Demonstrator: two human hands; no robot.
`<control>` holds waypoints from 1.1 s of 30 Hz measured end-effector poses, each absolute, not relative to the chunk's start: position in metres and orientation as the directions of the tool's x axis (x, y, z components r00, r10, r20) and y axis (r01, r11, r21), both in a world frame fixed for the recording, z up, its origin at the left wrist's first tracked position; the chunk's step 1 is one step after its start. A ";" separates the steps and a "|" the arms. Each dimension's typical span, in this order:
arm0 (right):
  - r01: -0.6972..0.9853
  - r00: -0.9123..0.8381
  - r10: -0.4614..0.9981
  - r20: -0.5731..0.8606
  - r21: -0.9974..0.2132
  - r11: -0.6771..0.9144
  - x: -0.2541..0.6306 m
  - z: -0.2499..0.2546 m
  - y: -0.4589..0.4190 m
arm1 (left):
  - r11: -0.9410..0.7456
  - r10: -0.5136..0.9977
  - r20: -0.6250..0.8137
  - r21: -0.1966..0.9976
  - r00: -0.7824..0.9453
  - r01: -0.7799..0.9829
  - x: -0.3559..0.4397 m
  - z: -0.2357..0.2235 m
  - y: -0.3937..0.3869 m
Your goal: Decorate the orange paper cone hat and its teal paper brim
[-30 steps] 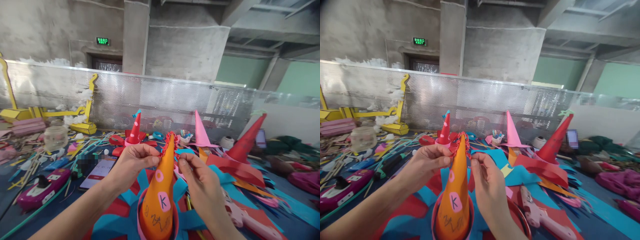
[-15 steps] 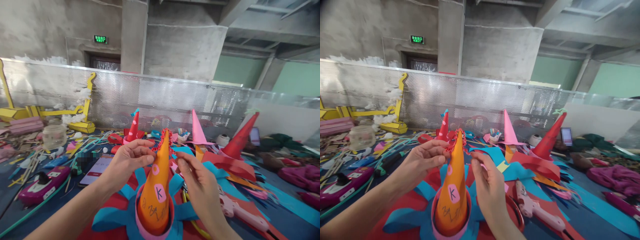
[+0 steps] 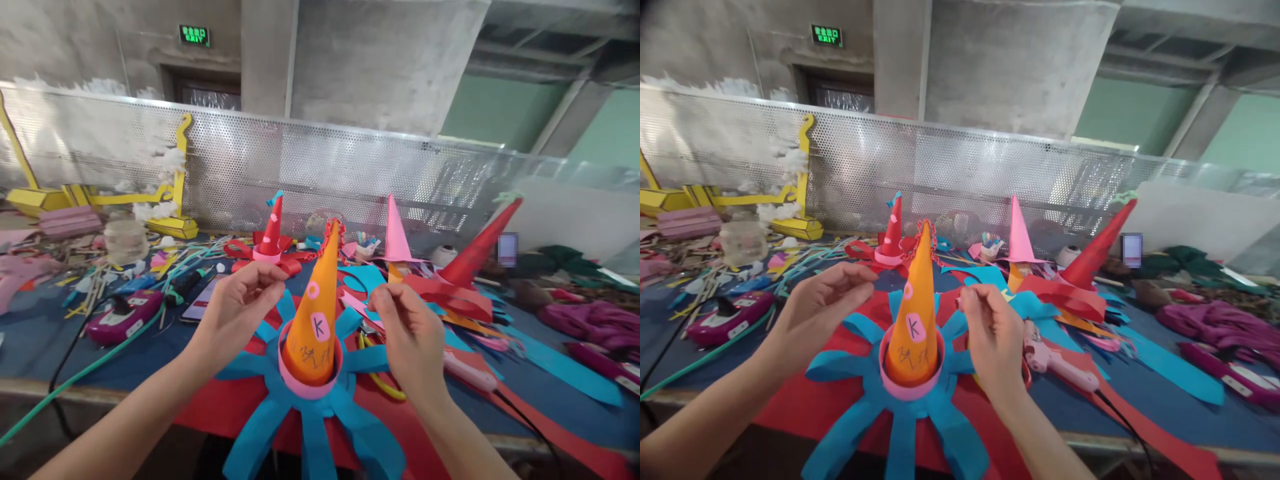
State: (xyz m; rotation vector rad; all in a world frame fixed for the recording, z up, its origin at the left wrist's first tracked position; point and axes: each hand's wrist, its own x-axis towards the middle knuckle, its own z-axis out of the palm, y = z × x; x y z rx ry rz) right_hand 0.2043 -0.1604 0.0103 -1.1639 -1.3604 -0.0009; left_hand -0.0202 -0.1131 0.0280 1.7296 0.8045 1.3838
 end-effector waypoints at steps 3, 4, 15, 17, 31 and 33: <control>0.584 0.319 0.584 0.747 -0.640 0.499 0.206 0.005 -0.165 | -0.521 0.830 0.481 0.849 0.281 0.085 -0.024 0.023 -0.118; 0.576 0.316 0.575 0.755 -0.634 0.516 0.205 0.004 -0.165 | -0.515 0.830 0.472 0.853 0.296 0.084 -0.022 0.022 -0.117; 0.824 -0.079 0.158 0.984 -0.025 0.566 0.187 0.029 -0.122 | -0.327 0.794 0.330 0.940 0.511 -0.099 0.016 0.009 -0.088; 0.810 -0.081 0.199 0.977 -0.051 0.584 0.190 0.025 -0.123 | -0.313 0.771 0.322 0.943 0.550 -0.113 0.017 0.004 -0.086; 0.307 0.263 0.695 0.669 -0.741 0.597 0.181 0.023 -0.135 | -0.367 0.688 0.395 0.913 0.609 -0.177 0.021 0.013 -0.095; 0.230 0.250 0.732 0.634 -0.773 0.591 0.179 0.024 -0.137 | -0.346 0.665 0.396 0.915 0.633 -0.209 0.020 0.013 -0.095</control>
